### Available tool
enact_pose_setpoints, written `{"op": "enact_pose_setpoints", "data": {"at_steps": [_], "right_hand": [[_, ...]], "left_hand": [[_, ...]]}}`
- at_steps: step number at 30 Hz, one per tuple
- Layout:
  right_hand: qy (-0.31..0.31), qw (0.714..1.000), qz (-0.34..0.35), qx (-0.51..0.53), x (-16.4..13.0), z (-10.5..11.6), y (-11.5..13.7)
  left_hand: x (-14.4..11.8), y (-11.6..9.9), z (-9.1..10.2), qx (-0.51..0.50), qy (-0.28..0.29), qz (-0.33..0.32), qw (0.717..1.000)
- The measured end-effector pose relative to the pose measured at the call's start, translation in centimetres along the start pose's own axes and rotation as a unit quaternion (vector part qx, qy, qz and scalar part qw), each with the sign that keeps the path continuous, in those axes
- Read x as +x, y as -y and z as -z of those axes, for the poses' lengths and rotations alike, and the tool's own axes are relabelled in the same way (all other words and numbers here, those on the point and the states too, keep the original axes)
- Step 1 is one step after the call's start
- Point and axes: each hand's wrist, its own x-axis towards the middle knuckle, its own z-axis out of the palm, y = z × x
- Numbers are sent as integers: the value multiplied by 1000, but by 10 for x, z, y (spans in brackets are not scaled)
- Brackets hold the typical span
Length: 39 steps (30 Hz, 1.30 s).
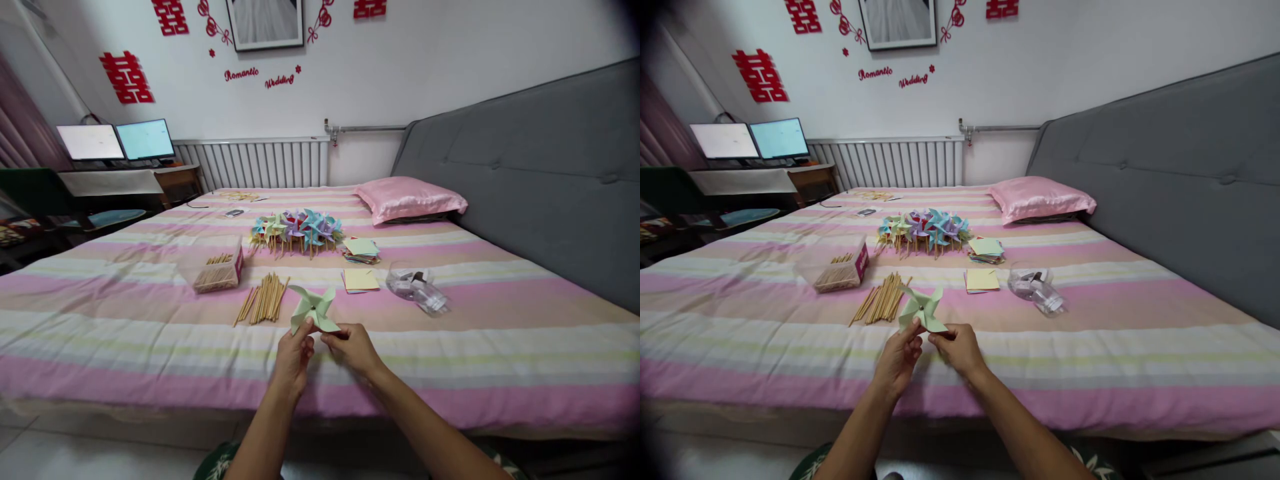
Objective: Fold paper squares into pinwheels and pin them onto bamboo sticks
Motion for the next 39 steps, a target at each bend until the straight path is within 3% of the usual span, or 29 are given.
{"op": "enact_pose_setpoints", "data": {"at_steps": [3,6,8,22,31,39], "right_hand": [[6,1000,0,-2,1,4,0],[22,1000,-6,-9,0,7,1],[33,999,-9,-15,-2,8,1],[29,999,-12,-26,-1,7,2],[11,1000,3,-7,0,6,0],[48,999,10,-17,-3,2,-2]], "left_hand": [[4,-2,5,54,-34,-70,996],[10,-7,12,124,-90,-169,974],[12,-10,16,149,-113,-197,962],[12,-8,16,119,-122,-194,966],[6,-8,9,92,-84,-158,980],[7,-5,6,59,-43,-120,990]]}}
